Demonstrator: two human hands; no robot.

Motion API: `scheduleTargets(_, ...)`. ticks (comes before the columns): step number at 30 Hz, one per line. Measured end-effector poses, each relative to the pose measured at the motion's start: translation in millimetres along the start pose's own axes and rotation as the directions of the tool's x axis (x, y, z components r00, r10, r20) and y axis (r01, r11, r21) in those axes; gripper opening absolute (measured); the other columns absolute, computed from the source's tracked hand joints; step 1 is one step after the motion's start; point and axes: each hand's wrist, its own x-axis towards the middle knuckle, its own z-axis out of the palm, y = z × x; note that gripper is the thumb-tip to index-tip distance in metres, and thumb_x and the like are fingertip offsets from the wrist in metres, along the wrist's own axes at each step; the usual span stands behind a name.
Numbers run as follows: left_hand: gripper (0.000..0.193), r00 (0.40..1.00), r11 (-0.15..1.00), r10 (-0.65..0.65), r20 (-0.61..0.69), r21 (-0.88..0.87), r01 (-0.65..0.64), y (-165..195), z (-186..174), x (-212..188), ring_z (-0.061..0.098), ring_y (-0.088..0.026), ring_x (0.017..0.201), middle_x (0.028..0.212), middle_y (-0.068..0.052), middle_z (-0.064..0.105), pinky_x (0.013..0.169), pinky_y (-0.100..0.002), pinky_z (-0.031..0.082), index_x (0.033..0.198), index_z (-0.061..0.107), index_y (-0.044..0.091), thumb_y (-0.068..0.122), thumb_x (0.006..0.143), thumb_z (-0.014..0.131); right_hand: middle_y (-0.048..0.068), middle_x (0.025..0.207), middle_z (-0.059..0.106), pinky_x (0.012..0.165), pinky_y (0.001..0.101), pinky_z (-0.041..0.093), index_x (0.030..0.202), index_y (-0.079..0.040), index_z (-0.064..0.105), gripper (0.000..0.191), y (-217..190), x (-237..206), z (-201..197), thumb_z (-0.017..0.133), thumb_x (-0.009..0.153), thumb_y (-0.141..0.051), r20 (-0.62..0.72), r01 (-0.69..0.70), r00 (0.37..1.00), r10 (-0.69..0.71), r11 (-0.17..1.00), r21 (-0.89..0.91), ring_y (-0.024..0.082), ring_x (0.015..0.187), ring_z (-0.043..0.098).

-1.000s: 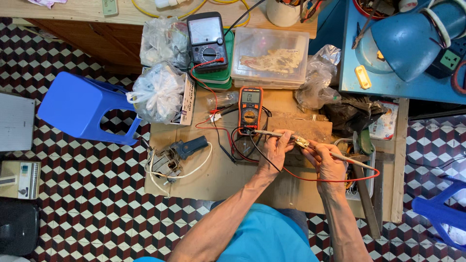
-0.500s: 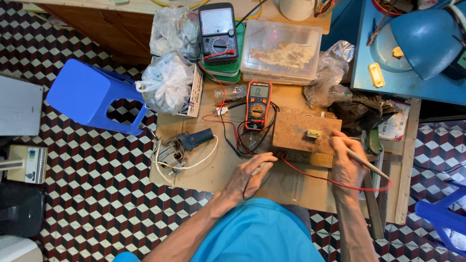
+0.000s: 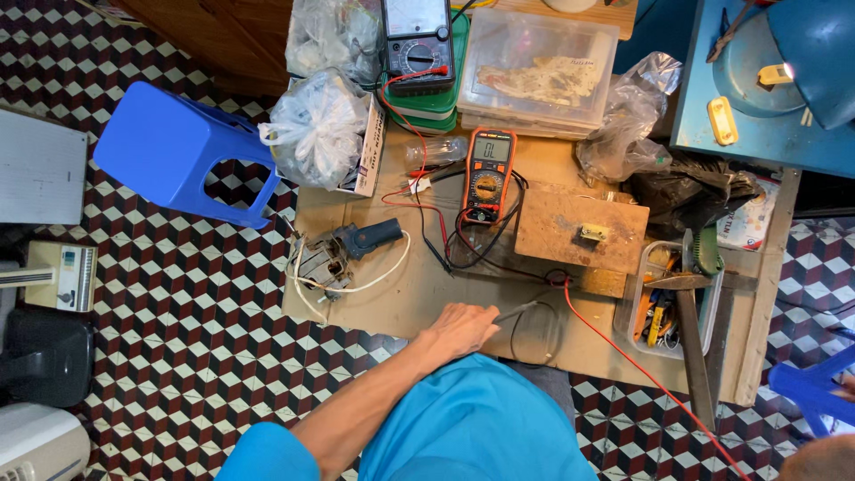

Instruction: The person uses multimeter probes to test a small electrical component on the workbench, then handles a yellow power cord and a white plug, opening the plug body and working on the cord end with their hands and pliers under a desk lamp.

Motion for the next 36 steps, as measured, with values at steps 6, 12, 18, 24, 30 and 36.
scheduleTargets(6, 0.044, 0.813, 0.784, -0.556, -0.172, -0.435, 0.444, 4.6, -25.1, 31.2, 0.069, -0.041, 0.095, 0.101, -0.020, 0.074, 0.083, -0.051, 0.054, 0.110, 0.073, 0.010, 0.049, 0.092, 0.063, 0.016, 0.114, 0.071, 0.089, 0.0366, 0.058, 0.125, -0.006, 0.065, 0.027, -9.2, -26.1, 68.9, 0.064, 0.099, -0.008, 0.513, 0.089, 0.853, -0.093, 0.995, 0.031, 0.025, 0.100, 0.072)
scheduleTargets(12, 0.048, 0.262, 0.511, -0.854, -0.450, -0.630, 0.585, -23.0, -66.2, 53.0, 0.067, -0.037, 0.101, 0.109, -0.017, 0.069, 0.084, -0.050, 0.053, 0.117, 0.062, 0.008, 0.043, 0.086, 0.074, 0.023, 0.134, 0.060, 0.094, 0.0435, 0.051, 0.145, -0.005, 0.047, 0.063, 1.5, -24.3, 112.6, 0.060, 0.084, 0.002, 0.761, 0.293, 0.638, -0.116, 0.951, -0.100, 0.039, 0.117, 0.060)
scheduleTargets(18, 0.054, 0.102, 0.375, -0.894, -0.436, -0.602, 0.705, -36.0, -61.6, 85.0, 0.064, -0.039, 0.105, 0.110, -0.018, 0.064, 0.083, -0.052, 0.052, 0.110, 0.059, 0.009, 0.040, 0.075, 0.087, 0.019, 0.124, 0.062, 0.095, 0.0427, 0.052, 0.158, -0.012, 0.038, 0.074, 14.3, -36.8, 98.1, 0.054, 0.087, 0.005, 0.717, -0.014, 0.655, 0.238, 0.953, -0.303, 0.036, 0.116, 0.062)
scheduleTargets(24, 0.033, 0.206, 0.579, -0.772, -0.602, -0.531, 0.618, -51.8, -37.5, 84.3, 0.064, -0.042, 0.097, 0.110, -0.017, 0.062, 0.075, -0.055, 0.050, 0.106, 0.056, 0.012, 0.018, 0.082, 0.079, 0.021, 0.126, 0.063, 0.093, 0.0411, 0.054, 0.153, -0.013, 0.041, 0.068, 31.2, -97.7, 76.6, 0.060, 0.088, -0.005, 0.681, -0.181, 0.645, 0.348, 0.935, -0.306, 0.034, 0.111, 0.067)
scheduleTargets(30, 0.025, 0.289, 0.643, -0.734, -0.615, -0.493, 0.586, -65.2, -18.2, 52.5, 0.068, -0.038, 0.086, 0.089, -0.013, 0.069, 0.071, -0.053, 0.052, 0.098, 0.060, 0.013, 0.012, 0.079, 0.077, 0.013, 0.126, 0.068, 0.092, 0.0353, 0.057, 0.142, -0.016, 0.055, 0.055, 43.2, -127.3, 84.7, 0.067, 0.088, -0.014, 0.743, -0.299, 0.484, 0.461, 0.886, -0.355, 0.027, 0.106, 0.073)
scheduleTargets(36, 0.015, 0.396, 0.662, -0.742, -0.541, -0.684, 0.306, -18.0, -26.0, -11.6, 0.073, -0.019, 0.070, 0.078, -0.010, 0.076, 0.067, -0.034, 0.056, 0.095, 0.070, 0.006, 0.014, 0.084, 0.076, 0.009, 0.111, 0.079, 0.083, 0.0350, 0.063, 0.126, -0.012, 0.069, 0.036, 10.8, -97.7, 109.5, 0.065, 0.093, -0.026, 0.771, -0.445, 0.548, 0.325, 0.894, -0.060, 0.017, 0.097, 0.077)
